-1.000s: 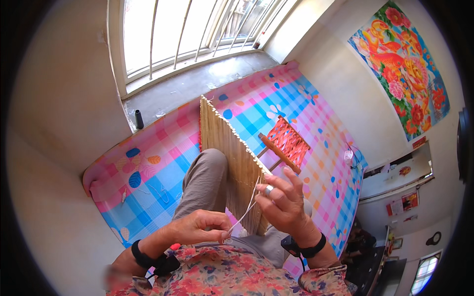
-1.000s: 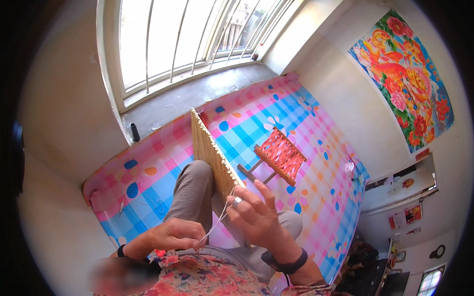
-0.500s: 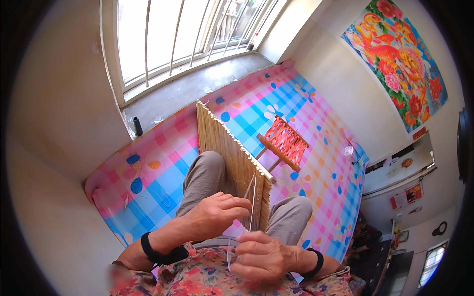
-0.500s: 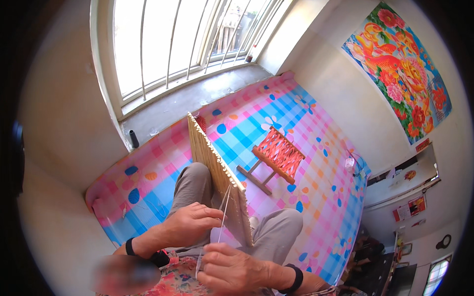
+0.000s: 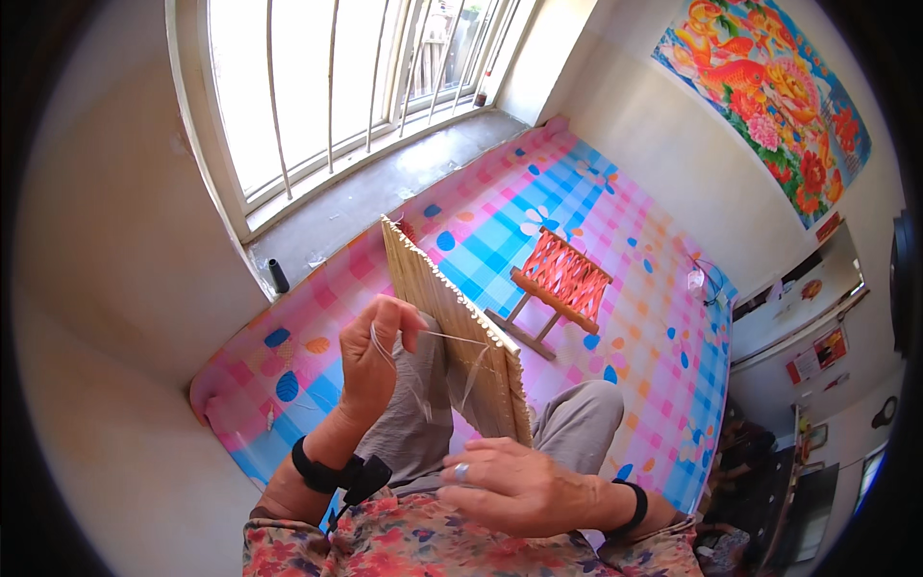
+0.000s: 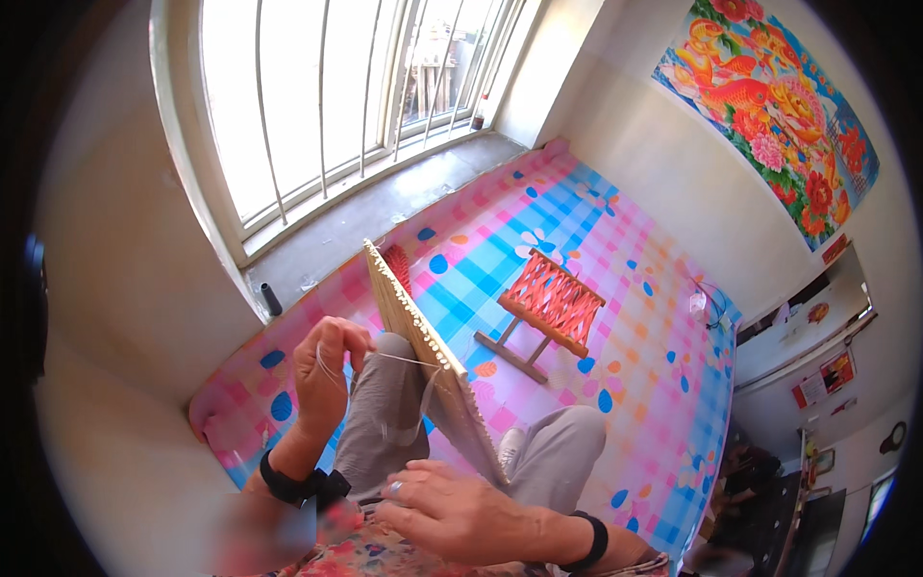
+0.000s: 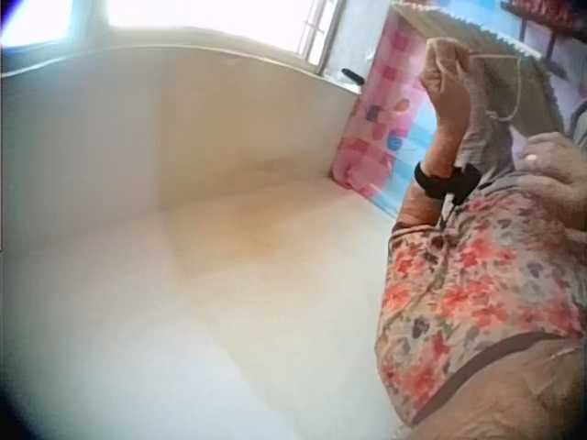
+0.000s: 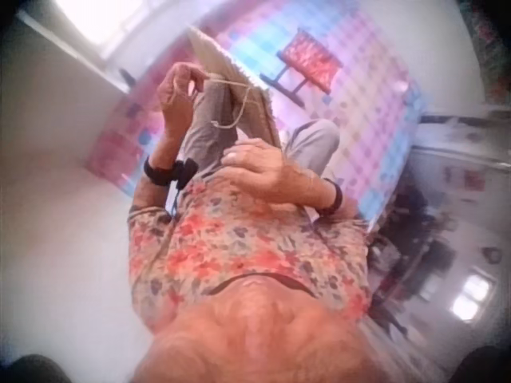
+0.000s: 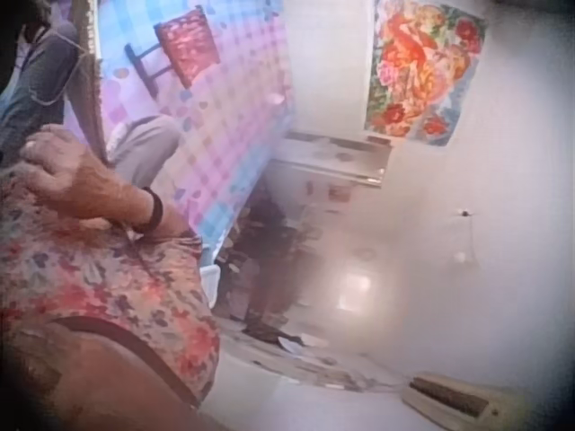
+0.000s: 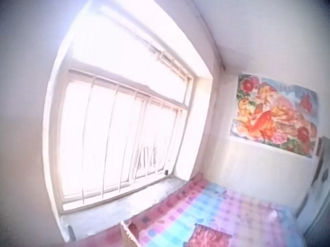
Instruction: The person is sitting on the floor weaving a bamboo mat. They are using a needle and thread to stitch the bamboo strips together.
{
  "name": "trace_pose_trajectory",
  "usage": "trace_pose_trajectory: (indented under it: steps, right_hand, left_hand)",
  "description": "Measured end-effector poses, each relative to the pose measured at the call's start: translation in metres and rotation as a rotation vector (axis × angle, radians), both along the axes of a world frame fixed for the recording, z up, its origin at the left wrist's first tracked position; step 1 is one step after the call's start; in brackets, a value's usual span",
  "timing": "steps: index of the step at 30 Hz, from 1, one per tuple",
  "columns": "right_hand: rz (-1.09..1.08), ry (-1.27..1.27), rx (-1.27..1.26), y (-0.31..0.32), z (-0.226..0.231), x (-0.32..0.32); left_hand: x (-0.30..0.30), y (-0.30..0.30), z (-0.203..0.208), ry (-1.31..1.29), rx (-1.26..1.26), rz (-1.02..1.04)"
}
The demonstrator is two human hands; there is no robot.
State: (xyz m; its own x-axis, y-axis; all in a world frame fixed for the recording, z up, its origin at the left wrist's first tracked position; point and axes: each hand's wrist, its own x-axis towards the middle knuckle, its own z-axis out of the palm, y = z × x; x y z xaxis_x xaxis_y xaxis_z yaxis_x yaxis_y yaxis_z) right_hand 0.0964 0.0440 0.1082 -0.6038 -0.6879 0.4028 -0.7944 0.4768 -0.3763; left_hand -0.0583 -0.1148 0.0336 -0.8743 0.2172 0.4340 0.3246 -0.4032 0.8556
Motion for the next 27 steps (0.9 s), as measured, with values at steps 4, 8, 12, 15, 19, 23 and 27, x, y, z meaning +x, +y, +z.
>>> trace_pose_trajectory:
  steps: [4,8,12,15,19,23,27]
  right_hand:
    - [-0.180,0.098,-0.183,0.022,0.013,-0.010]
    - [-0.576,-0.023,-0.390,0.055,0.008,-0.025]
    - [-0.399,-0.160,-0.405,0.034,0.012,-0.029]
    - [-0.230,-0.133,-0.366,0.001,-0.004,-0.041]
    - [-0.240,0.105,-0.299,-0.031,0.000,-0.056]
    - [-0.148,0.093,-0.208,-0.046,-0.003,-0.064]
    - [-0.036,0.184,-0.145,-0.040,0.005,-0.053]
  left_hand:
    - [-0.005,-0.006,0.011,0.029,-0.007,-0.027]
    - [0.000,-0.016,0.016,0.043,0.023,-0.023]
    - [0.007,-0.032,0.023,0.107,0.050,0.023]
    - [0.014,-0.040,0.029,0.166,0.150,0.008]
    - [0.025,-0.049,0.039,0.177,0.157,0.026]
    - [0.039,-0.056,0.050,0.162,0.176,-0.007]
    - [0.044,-0.060,0.055,0.262,0.062,-0.018]
